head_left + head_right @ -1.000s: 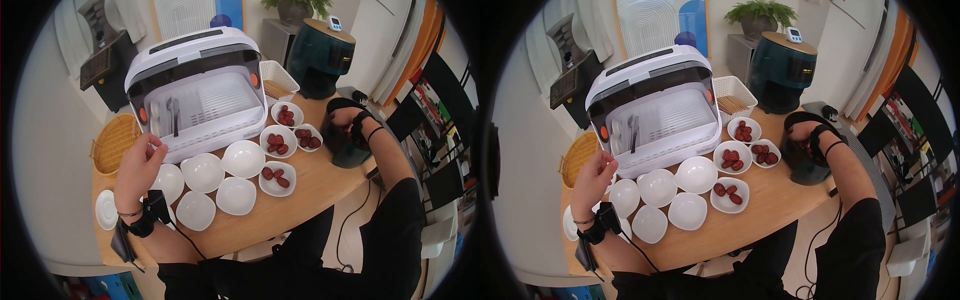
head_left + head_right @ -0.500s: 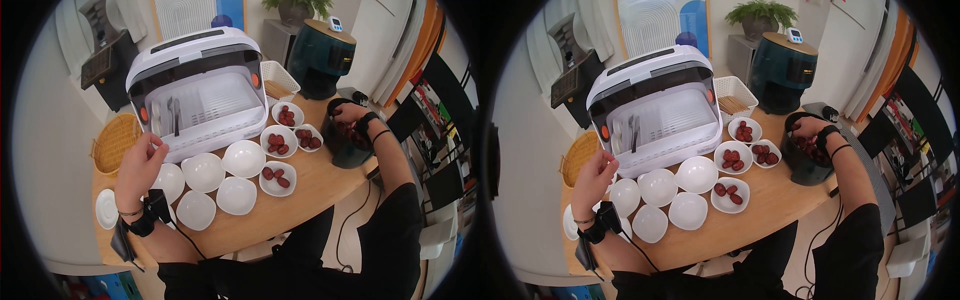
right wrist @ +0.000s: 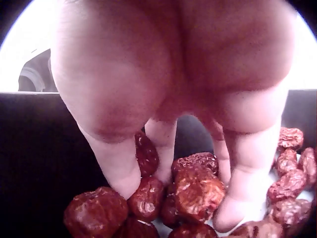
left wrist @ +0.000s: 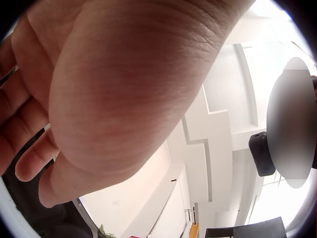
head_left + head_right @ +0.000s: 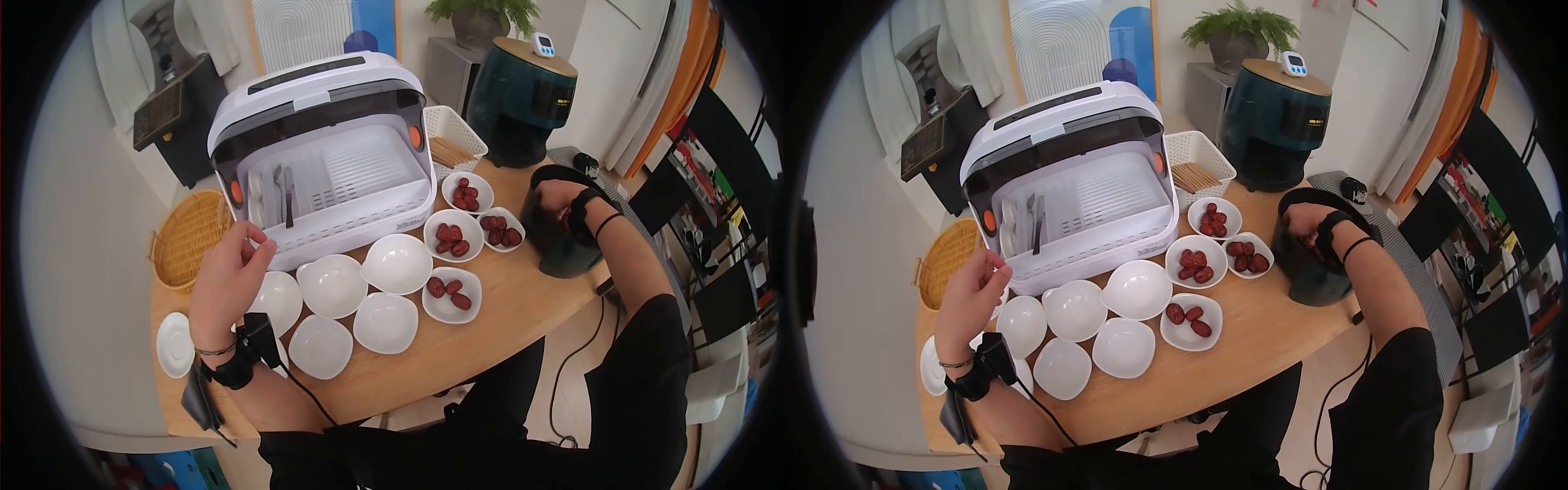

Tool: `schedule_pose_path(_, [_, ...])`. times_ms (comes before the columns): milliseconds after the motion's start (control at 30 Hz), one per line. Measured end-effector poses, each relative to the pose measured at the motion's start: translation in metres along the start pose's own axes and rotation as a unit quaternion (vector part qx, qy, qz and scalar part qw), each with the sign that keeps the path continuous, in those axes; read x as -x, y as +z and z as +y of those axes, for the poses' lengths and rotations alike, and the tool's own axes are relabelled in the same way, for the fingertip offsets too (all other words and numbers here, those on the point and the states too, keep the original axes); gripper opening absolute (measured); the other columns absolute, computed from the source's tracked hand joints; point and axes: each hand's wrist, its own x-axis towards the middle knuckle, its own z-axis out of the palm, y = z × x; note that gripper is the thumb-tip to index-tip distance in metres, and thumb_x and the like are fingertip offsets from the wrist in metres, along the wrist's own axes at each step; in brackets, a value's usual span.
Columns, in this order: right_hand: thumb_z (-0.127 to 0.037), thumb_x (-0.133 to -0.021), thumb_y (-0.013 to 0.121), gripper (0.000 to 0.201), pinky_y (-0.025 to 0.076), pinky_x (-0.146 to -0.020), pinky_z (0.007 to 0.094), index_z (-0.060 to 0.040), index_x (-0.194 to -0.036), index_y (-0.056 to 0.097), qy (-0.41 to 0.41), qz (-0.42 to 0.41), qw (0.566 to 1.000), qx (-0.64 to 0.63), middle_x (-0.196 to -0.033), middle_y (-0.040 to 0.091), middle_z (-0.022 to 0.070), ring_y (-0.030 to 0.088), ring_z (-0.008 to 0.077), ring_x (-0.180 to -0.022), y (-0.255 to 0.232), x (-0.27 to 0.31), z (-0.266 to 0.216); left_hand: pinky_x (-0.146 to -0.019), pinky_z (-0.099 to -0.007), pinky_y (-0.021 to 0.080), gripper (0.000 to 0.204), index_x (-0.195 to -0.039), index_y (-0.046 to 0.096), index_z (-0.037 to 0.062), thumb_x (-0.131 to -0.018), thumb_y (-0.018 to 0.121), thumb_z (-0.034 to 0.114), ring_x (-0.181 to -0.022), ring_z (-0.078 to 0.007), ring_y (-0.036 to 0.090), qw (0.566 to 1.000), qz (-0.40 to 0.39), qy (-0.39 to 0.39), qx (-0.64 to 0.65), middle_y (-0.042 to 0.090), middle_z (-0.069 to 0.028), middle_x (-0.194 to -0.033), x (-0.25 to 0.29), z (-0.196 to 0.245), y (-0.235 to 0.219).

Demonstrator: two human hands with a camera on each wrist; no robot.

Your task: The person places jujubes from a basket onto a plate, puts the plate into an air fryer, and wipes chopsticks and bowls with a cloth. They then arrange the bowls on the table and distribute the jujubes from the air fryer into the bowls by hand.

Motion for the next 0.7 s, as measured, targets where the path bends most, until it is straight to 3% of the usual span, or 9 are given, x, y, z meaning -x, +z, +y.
schedule_pose_path(100, [-0.002,-0.071,0.048,0.036,0.055,-0.051,0.0362,0.0043,-0.102,0.066,0.007,0.014,1.000,-0.002,-0.076,0.069,0.0185,0.069,0.0264,-0.061,-0.003,0.014,-0.008,-0.053,-0.0327,0.038,0.017,-0.093,0.059,0.0011,-0.089,0.065,0.017,-0.053,-0.0165,0.047,1.000,0.003,0.004,0.003,0.054,-0.0066,-0.059,0.000,-0.001,0.000])
schedule_pose_path(200, [-0.009,-0.074,0.056,0.029,0.056,-0.058,0.0362,0.0014,-0.098,0.068,0.006,0.073,0.995,-0.069,-0.077,0.070,0.0158,0.070,0.0257,-0.068,-0.005,0.022,-0.007,-0.053,-0.0325,0.039,0.017,-0.093,0.059,0.0012,-0.089,0.065,0.017,-0.054,-0.0164,0.048,1.000,0.003,0.001,0.004,0.055,-0.0067,-0.060,0.001,-0.001,-0.001])
schedule_pose_path(267, [-0.017,-0.075,0.066,0.026,0.055,-0.068,0.0360,-0.0007,-0.095,0.069,-0.076,0.149,0.983,-0.077,-0.081,0.071,0.0133,0.070,0.0248,-0.076,-0.004,0.013,0.015,-0.053,-0.0323,0.039,0.017,-0.093,0.059,0.0012,-0.089,0.065,0.017,-0.054,-0.0164,0.048,1.000,0.002,-0.002,0.002,0.055,-0.0067,-0.061,0.000,-0.001,-0.001])
schedule_pose_path(300, [-0.017,-0.075,0.066,0.026,0.055,-0.068,0.0360,-0.0007,-0.095,0.069,-0.075,0.148,0.983,-0.077,-0.081,0.071,0.0133,0.070,0.0248,-0.076,-0.010,0.011,0.021,-0.053,-0.0321,0.039,0.018,-0.093,0.059,0.0012,-0.089,0.065,0.017,-0.054,-0.0162,0.049,1.000,0.001,0.002,-0.002,0.056,-0.0070,-0.061,-0.001,-0.003,-0.001])
schedule_pose_path(367, [-0.028,-0.073,0.074,0.035,0.054,-0.075,0.0348,-0.0019,-0.096,0.072,-0.086,0.223,0.967,-0.086,-0.086,0.072,0.0141,0.069,0.0258,-0.080,-0.025,0.020,0.022,-0.053,-0.0320,0.040,0.018,-0.093,0.059,0.0012,-0.089,0.065,0.017,-0.055,-0.0160,0.050,1.000,-0.002,0.004,-0.006,0.056,-0.0072,-0.062,0.000,-0.003,0.001])
schedule_pose_path(433, [-0.028,-0.076,0.074,0.033,0.054,-0.074,0.0354,-0.0001,-0.093,0.070,-0.106,0.262,0.957,-0.069,-0.082,0.071,0.0141,0.067,0.0264,-0.075,-0.031,0.039,0.008,-0.054,-0.0315,0.040,0.017,-0.093,0.059,0.0015,-0.090,0.065,0.017,-0.055,-0.0157,0.051,1.000,-0.003,0.008,-0.004,0.057,-0.0073,-0.062,0.000,-0.003,0.000])
schedule_pose_path(500, [-0.022,-0.080,0.074,0.025,0.053,-0.075,0.0351,-0.0012,-0.092,0.069,-0.212,0.333,0.914,-0.093,-0.078,0.068,0.0123,0.066,0.0253,-0.079,-0.028,0.070,-0.029,-0.054,-0.0314,0.040,0.017,-0.093,0.059,0.0017,-0.090,0.065,0.017,-0.056,-0.0155,0.051,1.000,-0.003,0.003,-0.002,0.057,-0.0071,-0.062,-0.001,-0.003,0.001])
schedule_pose_path(633, [-0.016,-0.082,0.076,0.021,0.053,-0.079,0.0347,-0.0042,-0.098,0.068,-0.374,0.231,0.892,-0.108,-0.103,0.062,0.0118,0.065,0.0255,-0.088,0.020,0.121,-0.106,-0.054,-0.0312,0.040,0.017,-0.093,0.059,0.0021,-0.090,0.065,0.017,-0.056,-0.0150,0.050,1.000,-0.005,-0.001,0.008,0.057,-0.0065,-0.062,-0.002,-0.004,0.004])
schedule_pose_path(700, [-0.015,-0.080,0.076,0.027,0.053,-0.082,0.0355,-0.0067,-0.104,0.067,-0.436,0.250,0.861,-0.079,-0.115,0.056,0.0147,0.065,0.0272,-0.092,0.062,0.121,-0.126,-0.054,-0.0311,0.040,0.017,-0.094,0.059,0.0021,-0.090,0.065,0.018,-0.056,-0.0148,0.050,1.000,-0.009,0.000,0.001,0.057,-0.0062,-0.062,-0.002,-0.002,0.004])
